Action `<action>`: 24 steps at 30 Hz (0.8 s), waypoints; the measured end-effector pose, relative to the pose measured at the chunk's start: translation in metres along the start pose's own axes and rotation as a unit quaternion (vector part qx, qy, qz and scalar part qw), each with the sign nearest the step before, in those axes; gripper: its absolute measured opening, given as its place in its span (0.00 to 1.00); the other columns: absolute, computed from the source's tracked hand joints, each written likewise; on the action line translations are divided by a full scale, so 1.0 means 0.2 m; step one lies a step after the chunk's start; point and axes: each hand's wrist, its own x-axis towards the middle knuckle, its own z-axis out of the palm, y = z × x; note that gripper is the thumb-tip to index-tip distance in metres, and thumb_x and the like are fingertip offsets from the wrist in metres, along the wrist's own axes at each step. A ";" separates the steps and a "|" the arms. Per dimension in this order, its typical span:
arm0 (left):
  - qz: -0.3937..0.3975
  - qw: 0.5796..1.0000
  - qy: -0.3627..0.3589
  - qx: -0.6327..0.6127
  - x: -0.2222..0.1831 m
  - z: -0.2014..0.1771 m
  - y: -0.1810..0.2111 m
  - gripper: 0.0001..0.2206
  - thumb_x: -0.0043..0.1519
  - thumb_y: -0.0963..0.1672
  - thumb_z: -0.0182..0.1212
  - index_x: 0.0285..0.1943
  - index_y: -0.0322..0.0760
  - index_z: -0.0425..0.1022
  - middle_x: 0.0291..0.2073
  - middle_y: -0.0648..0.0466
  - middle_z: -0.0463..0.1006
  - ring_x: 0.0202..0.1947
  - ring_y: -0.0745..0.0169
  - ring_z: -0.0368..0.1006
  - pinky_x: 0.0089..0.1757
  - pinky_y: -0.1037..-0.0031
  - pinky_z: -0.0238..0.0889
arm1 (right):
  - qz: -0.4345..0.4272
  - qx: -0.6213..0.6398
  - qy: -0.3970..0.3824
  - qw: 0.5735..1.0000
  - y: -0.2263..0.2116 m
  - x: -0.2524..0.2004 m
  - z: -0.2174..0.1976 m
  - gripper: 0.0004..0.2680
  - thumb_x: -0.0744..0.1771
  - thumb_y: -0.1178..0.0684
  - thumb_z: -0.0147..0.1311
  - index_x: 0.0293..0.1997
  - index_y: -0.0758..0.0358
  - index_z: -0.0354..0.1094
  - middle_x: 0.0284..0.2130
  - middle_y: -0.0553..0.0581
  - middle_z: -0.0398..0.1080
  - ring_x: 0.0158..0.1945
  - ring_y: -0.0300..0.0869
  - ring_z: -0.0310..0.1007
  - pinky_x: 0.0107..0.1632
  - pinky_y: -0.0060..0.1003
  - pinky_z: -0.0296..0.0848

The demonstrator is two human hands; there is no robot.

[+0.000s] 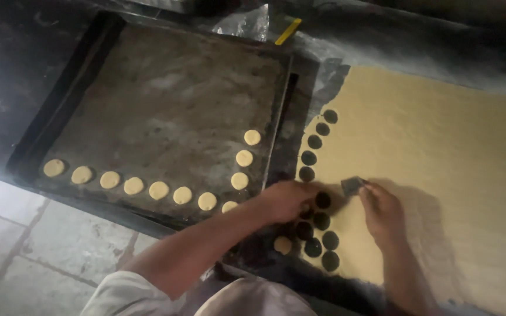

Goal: Cut small circles from a large sheet of dough using a round metal cutter and place them onto a baking tray.

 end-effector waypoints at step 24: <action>0.050 0.986 0.159 0.024 0.36 -0.59 -0.95 0.15 0.56 0.44 0.62 0.52 0.39 0.81 0.43 0.42 0.82 0.43 0.39 0.79 0.45 0.57 0.72 | 0.127 -0.109 0.090 0.982 -0.36 -0.28 0.27 0.13 0.70 0.50 0.52 0.60 0.59 0.72 0.42 0.65 0.79 0.43 0.51 0.80 0.45 0.42 0.75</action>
